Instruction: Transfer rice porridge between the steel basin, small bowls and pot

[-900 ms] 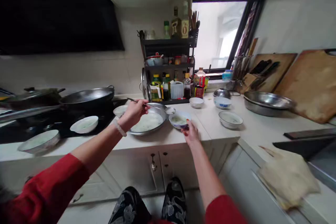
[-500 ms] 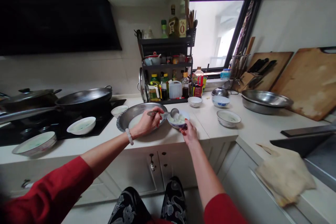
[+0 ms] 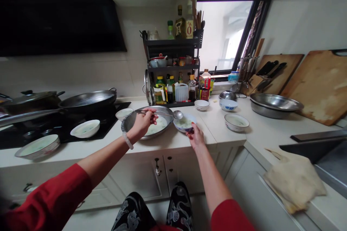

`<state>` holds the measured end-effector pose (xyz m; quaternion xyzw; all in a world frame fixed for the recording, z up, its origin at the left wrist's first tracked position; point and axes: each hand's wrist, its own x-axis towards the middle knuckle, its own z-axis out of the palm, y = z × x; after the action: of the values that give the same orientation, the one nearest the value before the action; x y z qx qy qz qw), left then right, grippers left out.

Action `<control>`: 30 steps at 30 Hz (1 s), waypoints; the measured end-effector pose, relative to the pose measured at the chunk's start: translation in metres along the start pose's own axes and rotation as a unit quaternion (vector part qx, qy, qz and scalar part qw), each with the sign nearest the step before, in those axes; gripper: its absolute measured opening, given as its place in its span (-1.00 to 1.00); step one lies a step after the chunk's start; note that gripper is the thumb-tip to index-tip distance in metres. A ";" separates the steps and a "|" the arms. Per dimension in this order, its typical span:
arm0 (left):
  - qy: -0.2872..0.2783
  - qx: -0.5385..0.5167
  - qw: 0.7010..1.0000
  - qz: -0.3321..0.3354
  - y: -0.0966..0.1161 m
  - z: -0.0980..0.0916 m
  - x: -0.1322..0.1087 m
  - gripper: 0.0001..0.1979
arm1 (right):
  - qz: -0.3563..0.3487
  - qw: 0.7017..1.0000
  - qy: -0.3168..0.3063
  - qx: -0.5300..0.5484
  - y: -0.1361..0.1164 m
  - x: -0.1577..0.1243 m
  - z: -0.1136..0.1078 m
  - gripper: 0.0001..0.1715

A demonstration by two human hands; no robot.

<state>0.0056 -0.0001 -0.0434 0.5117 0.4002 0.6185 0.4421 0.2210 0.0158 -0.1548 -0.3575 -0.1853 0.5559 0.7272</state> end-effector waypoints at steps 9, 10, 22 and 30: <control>0.109 0.088 0.990 0.024 0.004 -0.076 0.025 -0.92 | 0.000 1.000 -0.004 -0.009 -0.001 -0.001 0.001 -0.65; 0.102 0.128 0.986 0.038 0.002 -0.082 0.025 -0.92 | -0.001 1.000 -0.005 -0.009 -0.001 0.000 0.001 -0.64; 0.063 0.240 0.969 0.017 -0.027 -0.078 0.026 -0.91 | -0.008 1.000 -0.014 -0.021 0.001 0.001 -0.003 -0.61; 0.199 0.054 0.973 -0.100 -0.016 -0.078 0.036 -0.87 | -0.005 1.000 -0.006 -0.013 -0.001 -0.001 -0.001 -0.63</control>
<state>-0.0725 0.0359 -0.0611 0.3585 0.5621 0.6383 0.3848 0.2221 0.0148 -0.1551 -0.3622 -0.1986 0.5523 0.7241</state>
